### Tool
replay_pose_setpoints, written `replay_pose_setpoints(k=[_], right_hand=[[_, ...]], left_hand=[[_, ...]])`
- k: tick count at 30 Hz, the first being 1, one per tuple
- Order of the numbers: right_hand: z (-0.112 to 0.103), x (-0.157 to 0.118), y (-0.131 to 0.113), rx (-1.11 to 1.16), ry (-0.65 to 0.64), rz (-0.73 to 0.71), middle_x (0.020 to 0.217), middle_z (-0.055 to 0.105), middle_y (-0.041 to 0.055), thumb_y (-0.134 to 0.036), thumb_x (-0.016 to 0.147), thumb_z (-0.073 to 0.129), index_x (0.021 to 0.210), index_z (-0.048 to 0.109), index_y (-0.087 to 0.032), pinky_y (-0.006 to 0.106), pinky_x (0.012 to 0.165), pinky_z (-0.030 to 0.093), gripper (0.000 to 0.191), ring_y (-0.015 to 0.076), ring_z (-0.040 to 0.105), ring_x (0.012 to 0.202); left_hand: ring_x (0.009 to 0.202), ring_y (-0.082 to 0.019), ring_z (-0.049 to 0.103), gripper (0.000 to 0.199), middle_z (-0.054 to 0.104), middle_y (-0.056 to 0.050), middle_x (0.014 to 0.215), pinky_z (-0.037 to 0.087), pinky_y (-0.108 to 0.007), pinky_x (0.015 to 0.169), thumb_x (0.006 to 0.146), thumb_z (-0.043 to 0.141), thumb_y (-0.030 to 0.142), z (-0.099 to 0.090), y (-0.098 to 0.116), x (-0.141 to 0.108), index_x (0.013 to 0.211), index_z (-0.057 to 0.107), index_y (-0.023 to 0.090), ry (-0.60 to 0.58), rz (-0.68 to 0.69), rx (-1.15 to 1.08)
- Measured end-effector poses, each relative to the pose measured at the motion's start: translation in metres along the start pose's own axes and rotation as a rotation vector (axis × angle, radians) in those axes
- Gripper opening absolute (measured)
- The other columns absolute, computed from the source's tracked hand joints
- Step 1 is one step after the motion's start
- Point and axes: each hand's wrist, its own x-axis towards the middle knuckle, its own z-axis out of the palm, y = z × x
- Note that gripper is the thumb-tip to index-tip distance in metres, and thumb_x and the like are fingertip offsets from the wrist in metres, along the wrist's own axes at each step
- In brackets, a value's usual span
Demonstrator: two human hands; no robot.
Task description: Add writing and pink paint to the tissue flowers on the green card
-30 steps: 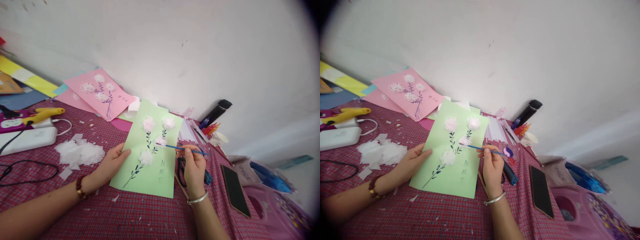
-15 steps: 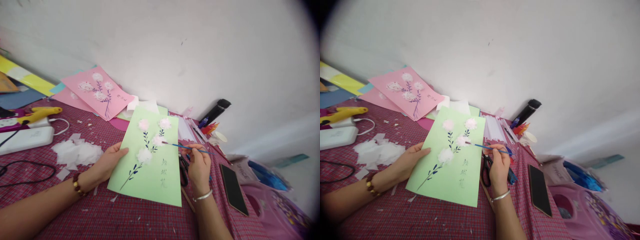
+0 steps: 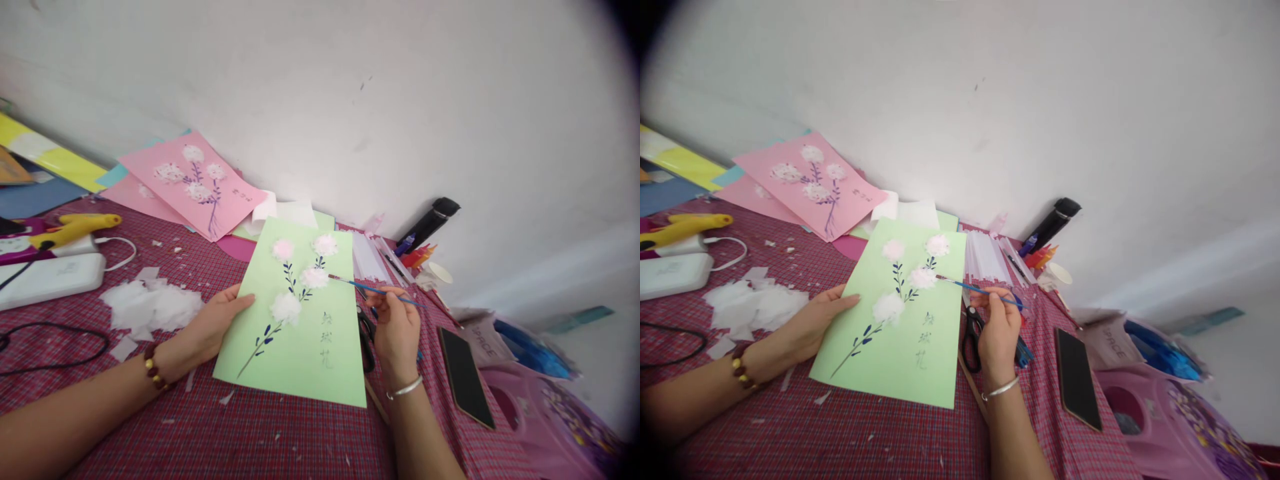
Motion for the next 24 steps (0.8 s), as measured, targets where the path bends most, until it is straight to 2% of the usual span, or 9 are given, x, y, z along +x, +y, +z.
replay_pose_setpoints(k=[7, 13, 17, 24], right_hand=[[-0.0010, -0.0017, 0.0029, 0.030, -0.024, 0.041, 0.070, 0.066, -0.0002, -0.030, 0.080, 0.064, 0.080, 0.062, -0.018, 0.030, 0.067, 0.046, 0.012, 0.0154, 0.060, 0.063], [0.0036, -0.0054, 0.0024, 0.042, -0.131, 0.083, 0.070, 0.066, 0.0011, -0.026, 0.080, 0.062, 0.080, 0.064, -0.018, 0.030, 0.065, 0.047, 0.009, 0.0166, 0.061, 0.063], [0.0046, -0.0054, 0.0012, 0.074, -0.095, 0.020, 0.069, 0.065, -0.0001, -0.024, 0.080, 0.059, 0.079, 0.064, -0.019, 0.030, 0.067, 0.047, 0.007, 0.0162, 0.060, 0.063], [0.0007, -0.0042, -0.0020, -0.092, -0.205, 0.001, 0.067, 0.062, -0.0006, -0.026, 0.083, 0.058, 0.079, 0.066, -0.018, 0.029, 0.063, 0.042, 0.011, 0.0151, 0.055, 0.061]], left_hand=[[0.058, -0.020, 0.070, 0.027, 0.076, -0.009, 0.080, 0.059, -0.031, 0.056, 0.074, 0.071, 0.014, 0.0013, 0.0001, -0.0008, 0.101, 0.064, 0.014, 0.019, 0.002, 0.004], [0.058, -0.020, 0.070, 0.027, 0.076, -0.008, 0.078, 0.060, -0.032, 0.057, 0.075, 0.070, 0.014, 0.0021, 0.0003, 0.0000, 0.102, 0.063, 0.014, 0.011, -0.005, -0.001], [0.059, -0.020, 0.070, 0.031, 0.076, -0.009, 0.080, 0.060, -0.032, 0.057, 0.075, 0.071, 0.016, -0.0003, -0.0007, 0.0010, 0.105, 0.064, 0.013, 0.002, -0.006, 0.006], [0.061, -0.020, 0.070, 0.041, 0.077, -0.009, 0.083, 0.060, -0.033, 0.059, 0.075, 0.072, 0.017, -0.0019, -0.0021, 0.0000, 0.114, 0.063, 0.014, -0.029, -0.020, 0.011]])
